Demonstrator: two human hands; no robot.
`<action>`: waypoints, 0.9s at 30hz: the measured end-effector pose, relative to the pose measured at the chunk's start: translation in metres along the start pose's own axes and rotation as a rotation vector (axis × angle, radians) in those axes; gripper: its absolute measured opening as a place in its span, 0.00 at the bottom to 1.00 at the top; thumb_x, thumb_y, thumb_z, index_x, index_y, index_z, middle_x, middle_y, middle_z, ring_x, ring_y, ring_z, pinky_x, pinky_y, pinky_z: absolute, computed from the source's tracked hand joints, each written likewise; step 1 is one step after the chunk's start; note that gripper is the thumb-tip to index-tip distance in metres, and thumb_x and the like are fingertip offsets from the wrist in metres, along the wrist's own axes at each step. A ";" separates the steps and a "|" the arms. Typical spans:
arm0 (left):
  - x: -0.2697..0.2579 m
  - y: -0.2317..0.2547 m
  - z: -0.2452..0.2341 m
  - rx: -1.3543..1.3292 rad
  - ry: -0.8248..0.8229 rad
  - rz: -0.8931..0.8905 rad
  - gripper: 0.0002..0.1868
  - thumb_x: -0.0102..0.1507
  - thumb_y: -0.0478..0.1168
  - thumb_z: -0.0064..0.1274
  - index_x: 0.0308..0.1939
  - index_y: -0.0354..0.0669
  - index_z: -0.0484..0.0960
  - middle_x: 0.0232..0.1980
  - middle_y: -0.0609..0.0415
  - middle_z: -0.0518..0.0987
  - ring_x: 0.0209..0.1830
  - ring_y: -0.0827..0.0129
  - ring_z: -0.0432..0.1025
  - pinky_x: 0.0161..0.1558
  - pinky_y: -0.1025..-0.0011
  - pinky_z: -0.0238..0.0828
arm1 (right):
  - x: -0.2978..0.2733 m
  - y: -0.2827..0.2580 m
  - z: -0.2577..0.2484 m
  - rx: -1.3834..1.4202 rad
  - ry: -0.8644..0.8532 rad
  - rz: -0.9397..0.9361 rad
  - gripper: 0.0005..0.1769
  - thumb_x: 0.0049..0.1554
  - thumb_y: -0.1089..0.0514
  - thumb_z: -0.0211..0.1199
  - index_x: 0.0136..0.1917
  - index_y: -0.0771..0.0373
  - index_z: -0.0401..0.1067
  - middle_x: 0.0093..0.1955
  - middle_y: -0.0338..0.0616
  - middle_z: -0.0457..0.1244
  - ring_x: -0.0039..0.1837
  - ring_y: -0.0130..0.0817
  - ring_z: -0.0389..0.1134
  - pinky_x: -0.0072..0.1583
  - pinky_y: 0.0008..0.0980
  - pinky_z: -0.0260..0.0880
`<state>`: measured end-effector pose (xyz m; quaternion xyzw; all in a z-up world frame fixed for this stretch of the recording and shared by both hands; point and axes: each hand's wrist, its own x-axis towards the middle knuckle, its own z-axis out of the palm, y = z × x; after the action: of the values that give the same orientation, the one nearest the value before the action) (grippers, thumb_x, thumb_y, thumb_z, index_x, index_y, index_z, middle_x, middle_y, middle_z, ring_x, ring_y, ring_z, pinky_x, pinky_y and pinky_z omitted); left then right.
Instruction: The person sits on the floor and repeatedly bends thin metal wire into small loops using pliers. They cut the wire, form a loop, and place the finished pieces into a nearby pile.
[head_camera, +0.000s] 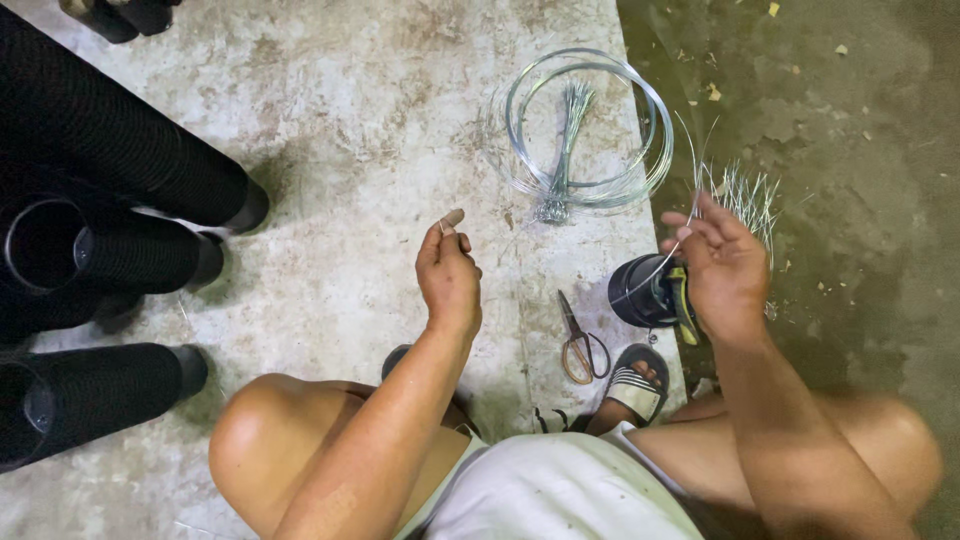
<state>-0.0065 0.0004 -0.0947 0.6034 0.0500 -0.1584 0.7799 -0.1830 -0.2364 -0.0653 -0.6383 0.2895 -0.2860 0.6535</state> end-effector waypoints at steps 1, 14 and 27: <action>0.000 -0.002 0.000 0.051 0.022 0.049 0.18 0.75 0.43 0.37 0.59 0.39 0.79 0.30 0.63 0.68 0.27 0.81 0.58 0.28 0.79 0.56 | -0.002 0.001 0.001 -0.110 -0.020 -0.004 0.29 0.65 0.72 0.53 0.79 0.70 0.58 0.60 0.53 0.69 0.49 0.26 0.71 0.53 0.24 0.73; -0.004 -0.001 0.001 0.021 -0.087 -0.015 0.16 0.74 0.45 0.37 0.52 0.37 0.75 0.46 0.48 0.85 0.34 0.71 0.78 0.36 0.74 0.76 | -0.069 0.020 0.048 -0.345 -0.402 -0.123 0.16 0.64 0.64 0.58 0.64 0.66 0.74 0.44 0.39 0.71 0.45 0.15 0.68 0.45 0.18 0.69; 0.000 0.003 -0.004 -0.102 0.003 0.011 0.19 0.73 0.44 0.41 0.59 0.34 0.77 0.51 0.45 0.84 0.44 0.66 0.81 0.44 0.72 0.79 | -0.059 0.032 0.051 -0.163 -0.091 0.115 0.15 0.65 0.64 0.56 0.65 0.65 0.73 0.41 0.37 0.68 0.32 0.15 0.56 0.34 0.18 0.55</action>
<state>-0.0047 0.0047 -0.0928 0.5633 0.0559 -0.1505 0.8105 -0.1839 -0.1577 -0.0960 -0.6839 0.3180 -0.1944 0.6272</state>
